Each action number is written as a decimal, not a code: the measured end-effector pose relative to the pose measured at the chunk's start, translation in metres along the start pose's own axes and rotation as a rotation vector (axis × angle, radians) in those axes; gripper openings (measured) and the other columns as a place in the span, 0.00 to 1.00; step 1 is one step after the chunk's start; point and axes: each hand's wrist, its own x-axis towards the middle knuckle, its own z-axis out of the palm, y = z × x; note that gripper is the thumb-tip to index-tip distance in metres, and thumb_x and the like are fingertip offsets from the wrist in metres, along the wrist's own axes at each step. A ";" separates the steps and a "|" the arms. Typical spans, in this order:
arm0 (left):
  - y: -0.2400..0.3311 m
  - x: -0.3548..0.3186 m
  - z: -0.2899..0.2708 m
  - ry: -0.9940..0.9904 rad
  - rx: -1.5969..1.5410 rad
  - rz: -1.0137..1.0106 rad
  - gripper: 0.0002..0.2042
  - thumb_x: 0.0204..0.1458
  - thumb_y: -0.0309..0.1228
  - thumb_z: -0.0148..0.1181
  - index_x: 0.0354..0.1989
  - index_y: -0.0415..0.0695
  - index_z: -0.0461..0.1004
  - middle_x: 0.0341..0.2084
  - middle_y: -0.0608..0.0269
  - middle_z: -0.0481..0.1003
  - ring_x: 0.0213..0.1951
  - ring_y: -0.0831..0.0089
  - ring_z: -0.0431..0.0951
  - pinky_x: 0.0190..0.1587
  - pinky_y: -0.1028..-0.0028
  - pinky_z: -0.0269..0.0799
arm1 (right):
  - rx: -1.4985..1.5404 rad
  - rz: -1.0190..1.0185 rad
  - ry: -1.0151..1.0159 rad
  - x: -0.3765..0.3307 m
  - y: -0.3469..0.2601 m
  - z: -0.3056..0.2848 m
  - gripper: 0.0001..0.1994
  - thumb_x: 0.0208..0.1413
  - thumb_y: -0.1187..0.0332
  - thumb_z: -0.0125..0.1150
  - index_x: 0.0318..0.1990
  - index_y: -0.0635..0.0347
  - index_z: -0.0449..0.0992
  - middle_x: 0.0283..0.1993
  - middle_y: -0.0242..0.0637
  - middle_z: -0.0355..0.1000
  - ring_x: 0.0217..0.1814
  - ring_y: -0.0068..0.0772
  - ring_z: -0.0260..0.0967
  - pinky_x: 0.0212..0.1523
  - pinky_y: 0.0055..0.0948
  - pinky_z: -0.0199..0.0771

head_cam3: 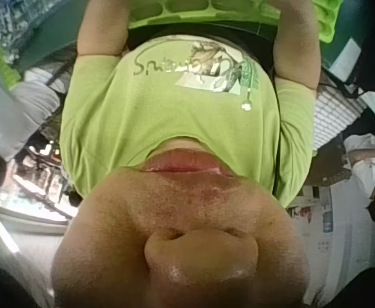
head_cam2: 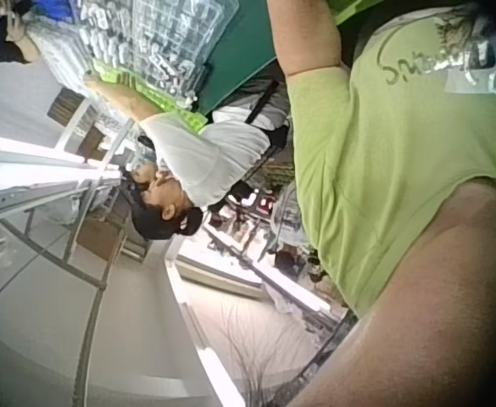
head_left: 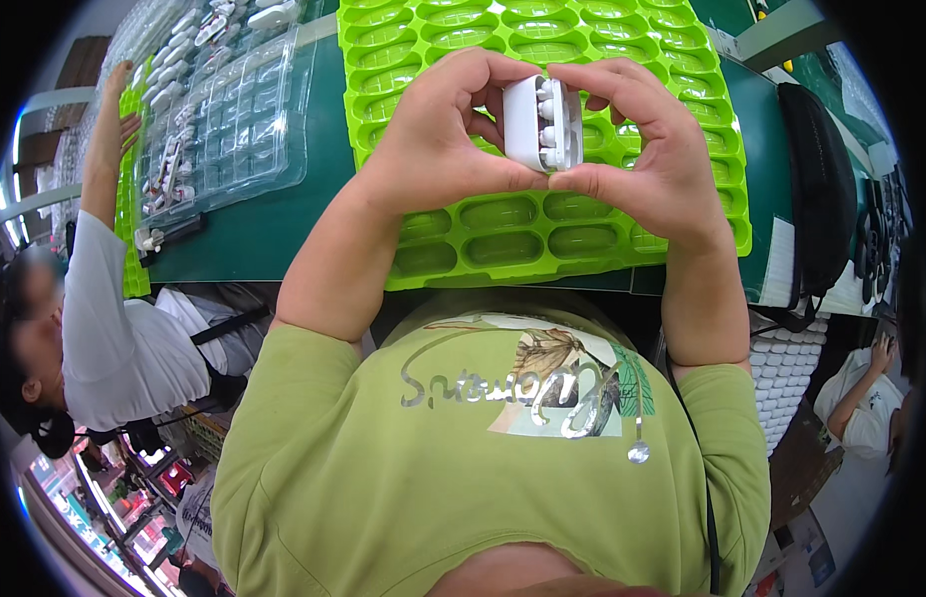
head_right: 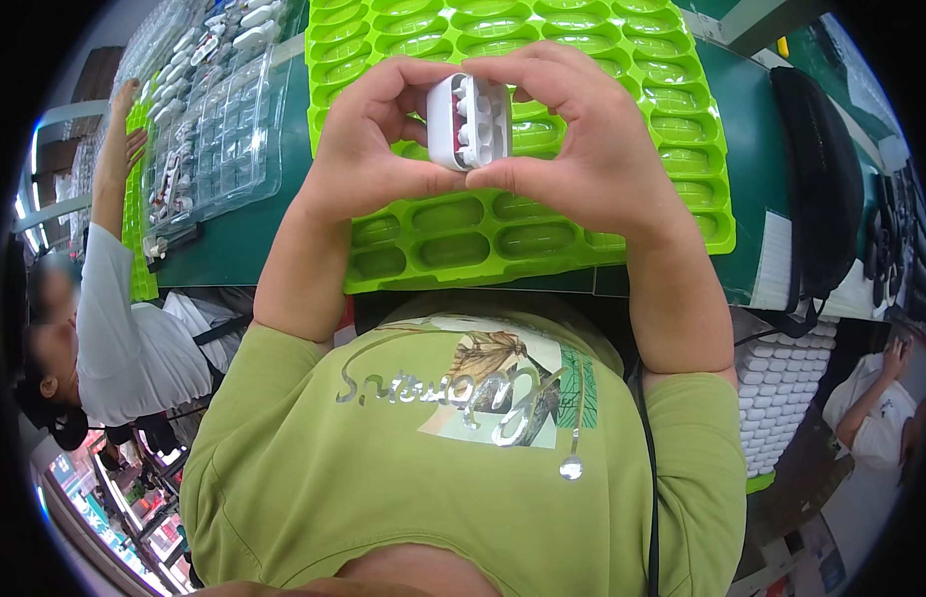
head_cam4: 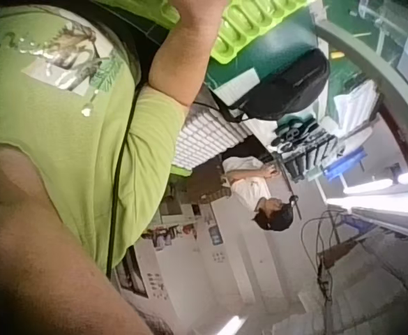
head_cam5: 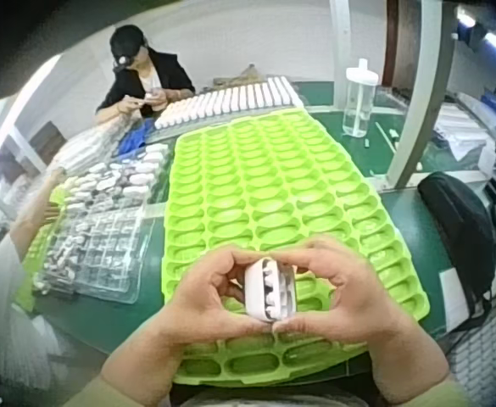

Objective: The person places a tray onto the workbench, assembles an earphone charging case by inserting the internal electronic components and battery into the casing, closes it, and sets the assembled case into the tray.

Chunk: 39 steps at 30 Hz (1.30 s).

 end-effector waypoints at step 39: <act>0.004 -0.002 -0.002 -0.117 -0.054 -0.080 0.34 0.31 0.23 0.74 0.52 0.34 0.67 0.44 0.57 0.74 0.46 0.70 0.76 0.45 0.71 0.77 | -0.032 -0.132 0.060 -0.001 0.003 -0.001 0.26 0.29 0.65 0.78 0.42 0.61 0.79 0.35 0.38 0.74 0.35 0.34 0.72 0.37 0.28 0.71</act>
